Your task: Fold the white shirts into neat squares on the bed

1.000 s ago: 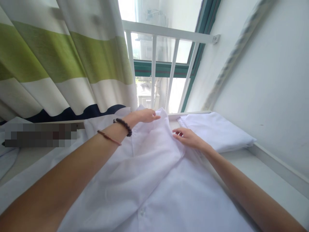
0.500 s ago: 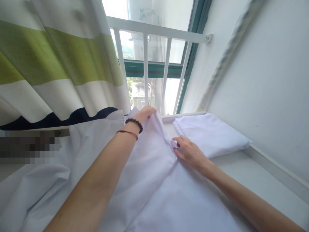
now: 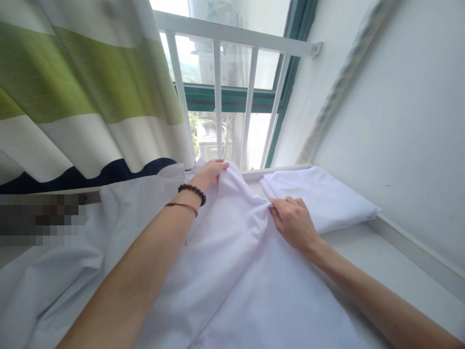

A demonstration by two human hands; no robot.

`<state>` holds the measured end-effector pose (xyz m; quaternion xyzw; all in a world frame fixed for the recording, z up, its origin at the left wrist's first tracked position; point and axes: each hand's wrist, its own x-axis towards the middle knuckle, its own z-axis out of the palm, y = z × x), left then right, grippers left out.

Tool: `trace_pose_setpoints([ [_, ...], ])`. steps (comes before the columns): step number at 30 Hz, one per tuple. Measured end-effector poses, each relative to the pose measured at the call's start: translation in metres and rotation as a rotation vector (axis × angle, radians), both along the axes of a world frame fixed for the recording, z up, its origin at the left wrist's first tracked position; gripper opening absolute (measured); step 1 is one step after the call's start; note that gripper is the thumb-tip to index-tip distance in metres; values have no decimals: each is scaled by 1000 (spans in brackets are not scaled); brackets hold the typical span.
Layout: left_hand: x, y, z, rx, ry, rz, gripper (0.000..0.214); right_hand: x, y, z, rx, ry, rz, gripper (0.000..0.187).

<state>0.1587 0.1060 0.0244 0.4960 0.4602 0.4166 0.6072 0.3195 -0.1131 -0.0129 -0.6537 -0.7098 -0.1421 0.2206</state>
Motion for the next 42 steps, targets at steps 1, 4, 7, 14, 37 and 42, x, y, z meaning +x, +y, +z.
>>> trace_pose_setpoints([
  [1, 1, 0, 0, -1, 5, 33, 26, 1, 0, 0, 15, -2, -8, 24],
  [4, 5, 0, -2, 10, 30, 119, 30, 6, -1, 0, -12, 17, 16, 27],
  [7, 10, 3, -3, 29, 70, 173, 31, 10, -2, 0, -74, 47, 75, 28],
  [14, 22, 5, -6, 134, 177, 201, 32, 7, -2, 4, -29, 241, -17, 15],
  [37, 5, -61, -16, 1078, 878, -84, 33, 13, 2, -2, -62, 2, -98, 18],
  [42, -27, -121, -30, 1094, 1032, -542, 37, 15, 0, -3, -38, -106, -92, 13],
])
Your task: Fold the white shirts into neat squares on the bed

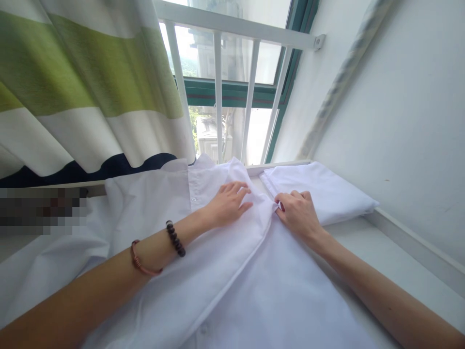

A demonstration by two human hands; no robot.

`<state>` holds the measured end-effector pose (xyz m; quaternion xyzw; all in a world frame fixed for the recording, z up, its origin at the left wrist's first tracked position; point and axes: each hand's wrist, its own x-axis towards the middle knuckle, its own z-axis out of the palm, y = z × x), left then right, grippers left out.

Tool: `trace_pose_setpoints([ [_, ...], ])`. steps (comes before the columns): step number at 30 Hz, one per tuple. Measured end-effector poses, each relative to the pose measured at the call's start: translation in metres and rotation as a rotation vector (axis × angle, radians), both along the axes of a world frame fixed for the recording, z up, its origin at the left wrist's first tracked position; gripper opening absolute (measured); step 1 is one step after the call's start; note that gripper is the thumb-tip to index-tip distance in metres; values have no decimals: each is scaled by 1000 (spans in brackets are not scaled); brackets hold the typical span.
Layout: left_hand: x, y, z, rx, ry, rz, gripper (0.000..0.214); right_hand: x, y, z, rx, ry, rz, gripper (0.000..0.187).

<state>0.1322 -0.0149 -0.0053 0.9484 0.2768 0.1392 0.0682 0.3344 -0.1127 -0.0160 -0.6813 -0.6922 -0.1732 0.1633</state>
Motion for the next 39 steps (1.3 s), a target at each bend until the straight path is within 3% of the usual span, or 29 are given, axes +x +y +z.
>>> trace_pose_setpoints([
  [3, -19, -18, -11, -126, 170, -59, 52, 0, -2, -3, 14, -30, -8, 15],
  [6, -29, -24, -18, -109, 199, -31, 55, -1, -4, -6, -2, -73, 32, 20],
  [15, -49, -30, -17, -93, 226, -4, 57, -1, -7, -6, 0, -190, 55, 18],
  [18, -57, -34, -18, -106, 189, 87, 62, 1, -9, -6, 32, -208, 71, 16],
  [22, -65, -30, -18, -73, 52, 313, 62, 3, -10, -7, 87, -162, 97, 11],
  [24, -69, -23, -15, -151, -54, 371, 59, 4, -10, -8, 112, -126, 130, 16],
  [27, -76, -13, -3, -400, -174, 417, 66, 4, -10, -10, 127, -108, 197, 23],
  [31, -82, -9, 19, -463, 34, 502, 54, 3, -10, -10, 118, -141, 241, 18],
  [35, -84, -12, 31, -556, 206, 409, 32, 1, -11, -9, 96, -173, 233, 19],
  [39, -92, -18, 37, -687, 39, 390, 33, -1, -11, -6, 66, -179, 178, 19],
])
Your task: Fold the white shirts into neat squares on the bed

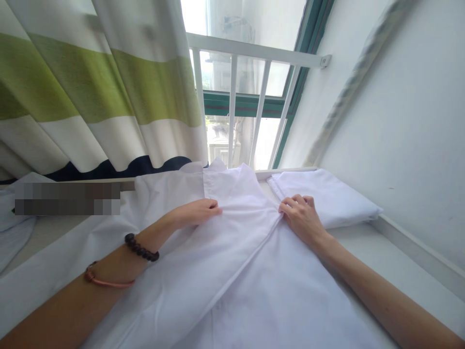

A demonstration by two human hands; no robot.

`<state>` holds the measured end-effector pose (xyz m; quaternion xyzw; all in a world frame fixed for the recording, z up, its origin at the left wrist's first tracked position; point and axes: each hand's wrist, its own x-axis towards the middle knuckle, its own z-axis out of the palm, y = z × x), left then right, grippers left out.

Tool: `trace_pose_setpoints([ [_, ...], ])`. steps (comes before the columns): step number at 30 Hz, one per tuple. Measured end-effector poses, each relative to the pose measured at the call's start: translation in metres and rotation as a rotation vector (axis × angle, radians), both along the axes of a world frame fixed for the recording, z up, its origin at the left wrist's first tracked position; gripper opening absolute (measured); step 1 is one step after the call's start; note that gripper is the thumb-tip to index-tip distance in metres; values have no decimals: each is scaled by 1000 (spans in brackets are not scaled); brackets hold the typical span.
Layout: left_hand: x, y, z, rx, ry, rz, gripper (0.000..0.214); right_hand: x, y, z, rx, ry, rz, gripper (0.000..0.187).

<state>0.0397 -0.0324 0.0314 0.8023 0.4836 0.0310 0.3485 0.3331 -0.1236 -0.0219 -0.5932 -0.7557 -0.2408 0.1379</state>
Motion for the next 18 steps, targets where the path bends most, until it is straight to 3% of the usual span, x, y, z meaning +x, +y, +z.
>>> trace_pose_setpoints([
  [5, -31, -13, 6, -298, -77, 105, 47, -5, -2, 6, -97, -21, -47, 21],
  [8, -58, -19, 8, -401, -47, -9, 55, -9, -5, 9, -154, -44, -68, 23],
  [11, -81, -23, 12, -460, -15, -157, 42, -18, -6, 14, -210, -57, -93, 25],
  [15, -96, -33, 15, -416, 38, -276, 26, -45, -6, 27, -274, 14, -71, 28],
  [18, -101, -43, 12, -288, 5, -167, 28, -78, -15, 40, -377, 104, 84, 29],
])
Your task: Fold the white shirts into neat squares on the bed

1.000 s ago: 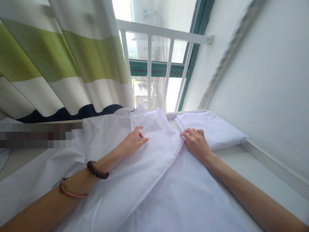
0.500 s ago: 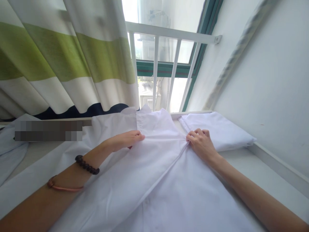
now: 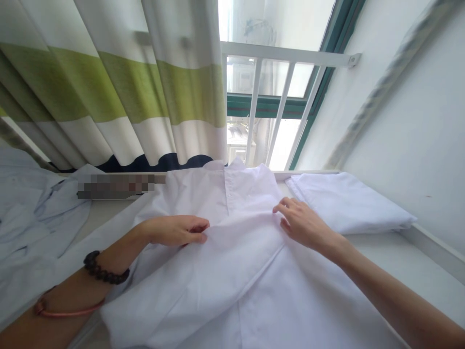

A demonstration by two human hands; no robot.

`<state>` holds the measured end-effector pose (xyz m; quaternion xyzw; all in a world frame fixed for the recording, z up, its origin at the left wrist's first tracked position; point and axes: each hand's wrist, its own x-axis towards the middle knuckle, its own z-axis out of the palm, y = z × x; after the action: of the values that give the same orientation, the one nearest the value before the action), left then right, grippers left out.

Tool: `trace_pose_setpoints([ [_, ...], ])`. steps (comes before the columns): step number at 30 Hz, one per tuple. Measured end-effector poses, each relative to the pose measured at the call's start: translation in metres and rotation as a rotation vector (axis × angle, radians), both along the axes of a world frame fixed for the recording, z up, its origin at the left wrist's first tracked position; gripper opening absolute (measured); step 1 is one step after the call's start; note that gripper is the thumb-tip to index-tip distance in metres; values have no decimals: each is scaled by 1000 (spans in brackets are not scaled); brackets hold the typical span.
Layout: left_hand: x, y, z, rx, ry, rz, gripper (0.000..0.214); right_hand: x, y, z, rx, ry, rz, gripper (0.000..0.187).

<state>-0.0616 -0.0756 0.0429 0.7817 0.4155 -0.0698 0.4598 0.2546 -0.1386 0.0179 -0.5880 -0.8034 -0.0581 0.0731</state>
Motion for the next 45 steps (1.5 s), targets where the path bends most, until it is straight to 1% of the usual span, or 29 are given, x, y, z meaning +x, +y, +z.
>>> trace_pose_setpoints([
  [2, -6, -6, -2, 33, -4, 111, 33, -25, -11, 6, -81, 66, 128, 28],
  [4, -15, -9, -3, -18, 25, 153, 39, -49, -24, 8, -155, 120, 251, 26],
  [6, -26, -12, -3, -118, 62, 108, 47, -66, -34, 8, -224, 160, 347, 23],
  [8, -35, -13, -5, -229, 55, 13, 56, -77, -40, 6, -283, 187, 408, 21],
  [9, -39, -14, -7, -289, 24, -37, 57, -81, -42, 6, -313, 200, 439, 25],
  [10, -42, -14, -10, -345, -21, -75, 57, -83, -43, 5, -342, 216, 475, 33],
  [12, -48, -13, -18, -438, -115, -117, 51, -88, -46, 2, -392, 236, 549, 55],
  [13, -50, -12, -23, -468, -147, -124, 49, -90, -47, -1, -409, 235, 580, 63],
  [14, -52, -9, -26, -482, -165, -123, 48, -93, -48, -4, -422, 227, 598, 67],
  [16, -57, -3, -32, -486, -157, -109, 49, -99, -49, -13, -433, 206, 601, 65],
  [18, -60, 4, -34, -480, -132, -60, 51, -105, -46, -22, -434, 191, 582, 62],
  [20, -61, 10, -33, -470, -131, 2, 53, -109, -41, -27, -422, 181, 561, 61],
  [22, -62, 12, -31, -455, -154, 26, 55, -110, -36, -29, -413, 172, 552, 62],
  [25, -63, 8, -26, -402, -160, -10, 55, -110, -35, -23, -405, 166, 566, 66],
  [28, -68, -1, -19, -395, -110, -81, 57, -112, -40, -16, -345, 180, 591, 72],
  [29, -71, -4, -16, -414, -93, -108, 60, -114, -43, -14, -312, 192, 597, 70],
  [30, -74, -7, -13, -437, -81, -129, 61, -116, -45, -14, -276, 204, 607, 64],
  [32, -81, -11, -8, -449, -88, -132, 53, -120, -48, -15, -198, 222, 651, 43],
  [33, -84, -12, -6, -434, -115, -101, 46, -122, -49, -17, -153, 233, 679, 33],
  [35, -90, -15, -6, -404, -219, 31, 40, -124, -50, -20, -49, 273, 728, 21],
  [37, -92, -16, -9, -409, -352, 209, 45, -122, -49, -22, 64, 360, 735, 20],
  [39, -93, -17, -12, -429, -431, 353, 49, -120, -48, -23, 148, 454, 711, 20],
  [40, -93, -16, -13, -425, -447, 391, 49, -118, -48, -23, 172, 485, 694, 21],
  [41, -92, -16, -14, -409, -451, 402, 49, -117, -48, -22, 180, 499, 676, 22],
  [43, -92, -15, -13, -381, -443, 345, 50, -116, -50, -21, 161, 482, 647, 26],
  [45, -91, -15, -11, -405, -397, 196, 55, -116, -53, -20, 125, 447, 635, 28],
])
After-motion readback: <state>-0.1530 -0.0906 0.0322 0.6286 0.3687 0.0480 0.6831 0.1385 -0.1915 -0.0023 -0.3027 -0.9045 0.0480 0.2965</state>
